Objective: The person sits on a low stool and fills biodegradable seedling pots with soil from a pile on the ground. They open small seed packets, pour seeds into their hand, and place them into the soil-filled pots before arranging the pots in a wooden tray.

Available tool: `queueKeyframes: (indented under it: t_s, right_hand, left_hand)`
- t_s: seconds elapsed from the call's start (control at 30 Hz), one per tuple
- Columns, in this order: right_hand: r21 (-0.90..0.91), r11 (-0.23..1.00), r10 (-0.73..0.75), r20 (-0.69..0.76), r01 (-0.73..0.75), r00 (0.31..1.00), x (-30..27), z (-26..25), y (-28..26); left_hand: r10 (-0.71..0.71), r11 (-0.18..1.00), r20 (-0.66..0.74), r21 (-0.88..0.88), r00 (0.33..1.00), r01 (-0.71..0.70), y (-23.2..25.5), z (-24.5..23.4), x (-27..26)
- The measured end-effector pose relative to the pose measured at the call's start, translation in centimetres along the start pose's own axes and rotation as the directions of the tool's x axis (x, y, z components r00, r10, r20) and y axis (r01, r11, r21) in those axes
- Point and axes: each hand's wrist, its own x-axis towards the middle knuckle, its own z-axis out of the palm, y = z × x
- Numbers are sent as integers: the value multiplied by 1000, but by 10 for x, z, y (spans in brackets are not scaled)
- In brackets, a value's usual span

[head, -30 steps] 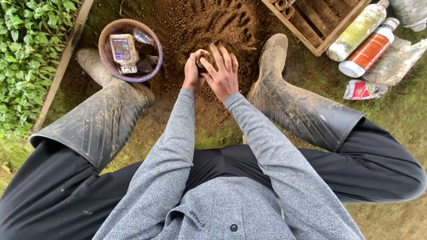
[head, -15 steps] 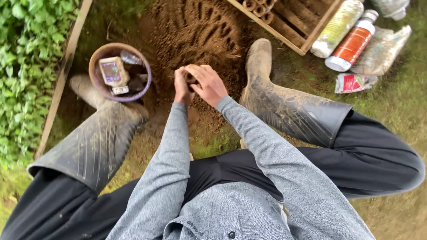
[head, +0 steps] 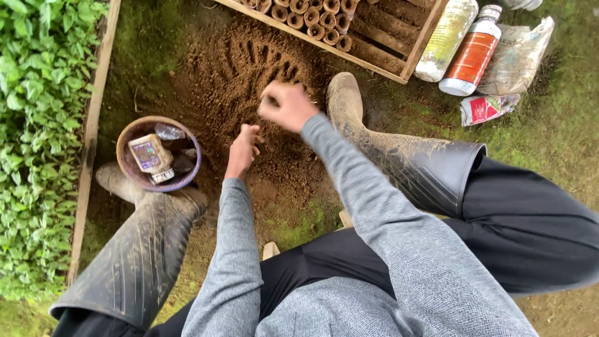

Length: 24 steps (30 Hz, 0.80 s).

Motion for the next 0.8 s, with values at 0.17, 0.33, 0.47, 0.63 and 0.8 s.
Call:
queueKeyframes:
  t_s: [0.17,0.33,0.47,0.63,0.8]
  right_hand:
    - [-8,955,271,-389,-298,880,27,-122,27]
    - [-134,881,232,-714,-454,660,38,-160,204]
    - [-187,881,179,-719,-435,671,52,-159,237]
    - [-217,896,77,-784,-388,616,87,-148,257]
    - [-138,938,44,-863,-318,503,99,-142,248]
  left_hand:
    - [333,839,-137,494,933,-227,17,6,-17]
    - [676,681,-367,641,639,-354,-27,22,7]
    - [518,730,-432,674,738,-118,-61,24,14]
    - [609,655,-409,743,679,-140,-91,27,28]
    - [652,639,-429,755,625,-148,-89,30,29]
